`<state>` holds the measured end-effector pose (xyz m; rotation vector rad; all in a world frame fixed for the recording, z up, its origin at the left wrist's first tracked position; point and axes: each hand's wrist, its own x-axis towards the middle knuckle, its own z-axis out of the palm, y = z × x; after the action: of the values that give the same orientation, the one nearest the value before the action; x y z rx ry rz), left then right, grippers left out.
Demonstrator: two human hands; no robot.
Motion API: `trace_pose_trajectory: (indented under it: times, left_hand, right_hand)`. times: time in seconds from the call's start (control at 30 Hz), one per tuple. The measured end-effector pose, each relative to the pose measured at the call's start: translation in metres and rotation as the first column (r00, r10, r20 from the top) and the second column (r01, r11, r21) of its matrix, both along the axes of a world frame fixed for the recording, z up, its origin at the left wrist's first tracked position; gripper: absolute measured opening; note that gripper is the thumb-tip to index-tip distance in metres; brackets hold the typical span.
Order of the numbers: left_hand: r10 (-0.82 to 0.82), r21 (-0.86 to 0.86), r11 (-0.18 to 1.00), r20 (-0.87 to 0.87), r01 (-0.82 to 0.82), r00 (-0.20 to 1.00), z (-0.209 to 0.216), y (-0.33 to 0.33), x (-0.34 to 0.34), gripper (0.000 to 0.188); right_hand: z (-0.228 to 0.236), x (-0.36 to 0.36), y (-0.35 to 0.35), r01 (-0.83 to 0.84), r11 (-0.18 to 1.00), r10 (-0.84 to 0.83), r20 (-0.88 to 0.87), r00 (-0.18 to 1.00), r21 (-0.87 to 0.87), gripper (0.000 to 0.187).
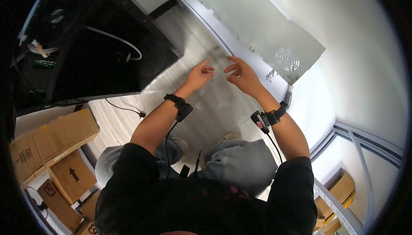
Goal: The person uses a screwdriver to remove screws from a metal panel on an electronic device, then removes the panel. They then use a blue cloth to wipe the exterior and interior surfaces of the device.
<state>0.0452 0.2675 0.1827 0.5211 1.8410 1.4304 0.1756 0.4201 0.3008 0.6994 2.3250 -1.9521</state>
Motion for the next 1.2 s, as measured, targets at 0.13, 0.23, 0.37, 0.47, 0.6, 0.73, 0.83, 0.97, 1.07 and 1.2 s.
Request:
trace_pose_trajectory:
  times: [0.13, 0.23, 0.37, 0.47, 0.6, 0.73, 0.83, 0.97, 1.07, 1.2]
  left_hand:
    - [-0.123, 0.238, 0.964, 0.011, 0.117, 0.992, 0.023, 0.006, -0.034, 0.046]
    - [-0.181, 0.331, 0.918, -0.139, 0.218, 0.974, 0.09, 0.03, -0.051, 0.039]
    - [-0.29, 0.595, 0.76, -0.052, 0.263, 0.956, 0.141, 0.042, -0.06, 0.033]
    - [-0.354, 0.618, 0.712, -0.092, 0.332, 0.931, 0.207, 0.02, -0.043, 0.029]
    - [-0.433, 0.604, 0.689, -0.098, 0.399, 0.896, 0.281, -0.013, -0.038, 0.029]
    - [-0.445, 0.533, 0.724, -0.122, 0.437, 0.887, 0.402, -0.029, -0.029, 0.03]
    - [-0.496, 0.543, 0.673, -0.172, 0.502, 0.851, 0.519, -0.02, -0.004, 0.03]
    - [-0.613, 0.558, 0.602, -0.136, 0.572, 0.778, 0.628, 0.0, 0.031, 0.028]
    - [-0.713, 0.552, 0.565, -0.047, 0.613, 0.7, 0.686, 0.023, 0.066, 0.027]
    - [-0.72, 0.448, 0.591, -0.081, 0.671, 0.689, 0.73, 0.054, 0.11, 0.027]
  right_hand:
    - [0.043, -0.017, 0.005, -0.075, 0.997, 0.073, -0.076, 0.994, -0.018, 0.045]
    - [0.098, -0.026, -0.007, -0.068, 0.998, 0.07, -0.188, 0.98, 0.016, 0.039]
    - [0.155, -0.035, -0.046, -0.022, 1.0, 0.023, -0.291, 0.956, 0.008, 0.031]
    - [0.194, -0.028, -0.061, 0.032, 0.999, -0.03, -0.349, 0.937, 0.003, 0.03]
    - [0.266, -0.021, -0.094, 0.12, 0.992, -0.119, -0.428, 0.896, -0.024, 0.031]
    - [0.384, 0.01, -0.131, 0.184, 0.978, -0.12, -0.469, 0.875, 0.093, 0.031]
    - [0.48, 0.047, -0.137, 0.339, 0.928, -0.22, -0.504, 0.835, 0.156, 0.028]
    - [0.588, 0.095, -0.13, 0.572, 0.784, -0.366, -0.565, 0.739, 0.24, 0.025]
    - [0.644, 0.136, -0.101, 0.741, 0.605, -0.515, -0.566, 0.644, 0.292, 0.023]
    - [0.655, 0.172, -0.034, 0.868, 0.235, -0.679, -0.565, 0.469, 0.438, 0.022]
